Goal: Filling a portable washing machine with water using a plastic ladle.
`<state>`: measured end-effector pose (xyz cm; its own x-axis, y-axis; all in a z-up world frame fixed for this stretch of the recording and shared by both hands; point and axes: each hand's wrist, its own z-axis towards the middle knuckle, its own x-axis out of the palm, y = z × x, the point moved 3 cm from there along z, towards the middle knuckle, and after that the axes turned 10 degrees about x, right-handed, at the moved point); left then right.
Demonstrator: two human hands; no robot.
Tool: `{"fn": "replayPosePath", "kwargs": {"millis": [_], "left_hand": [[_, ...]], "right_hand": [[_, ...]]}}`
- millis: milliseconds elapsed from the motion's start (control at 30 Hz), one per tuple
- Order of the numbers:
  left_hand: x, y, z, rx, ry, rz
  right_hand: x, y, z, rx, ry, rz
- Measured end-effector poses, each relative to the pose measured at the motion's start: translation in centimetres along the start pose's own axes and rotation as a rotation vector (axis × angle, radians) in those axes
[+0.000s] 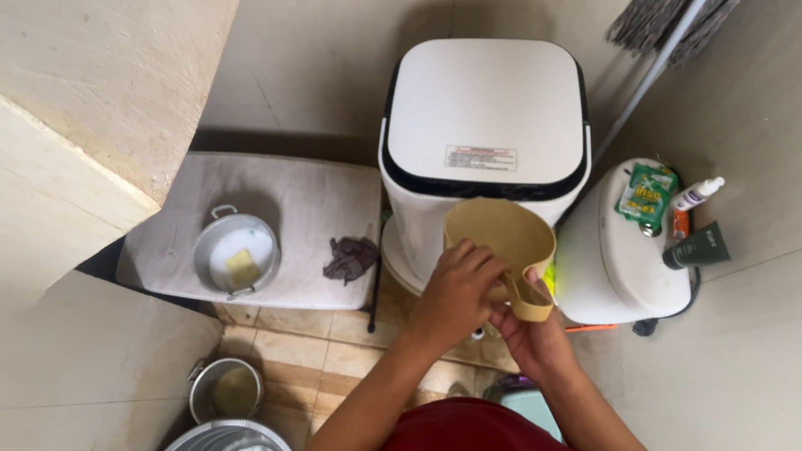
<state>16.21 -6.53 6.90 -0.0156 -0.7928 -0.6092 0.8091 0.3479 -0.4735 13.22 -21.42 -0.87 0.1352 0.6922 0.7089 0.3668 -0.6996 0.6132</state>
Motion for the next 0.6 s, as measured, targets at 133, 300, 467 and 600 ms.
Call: {"fn": "replayPosePath", "kwargs": {"millis": [133, 300, 467, 600], "left_hand": [[0.0, 0.0, -0.1, -0.036, 0.026, -0.021], [0.2, 0.2, -0.8, -0.026, 0.001, -0.01], [0.1, 0.1, -1.0, -0.068, 0.031, -0.024], [0.2, 0.1, -1.2, -0.072, 0.021, -0.011]], "right_hand": [[1.2, 0.4, -0.6, -0.003, -0.004, -0.011], [0.4, -0.4, -0.3, 0.019, 0.001, -0.012], [0.1, -0.8, -0.1, 0.036, 0.01, -0.009], [0.8, -0.6, -0.5, 0.045, 0.005, -0.015]]}}
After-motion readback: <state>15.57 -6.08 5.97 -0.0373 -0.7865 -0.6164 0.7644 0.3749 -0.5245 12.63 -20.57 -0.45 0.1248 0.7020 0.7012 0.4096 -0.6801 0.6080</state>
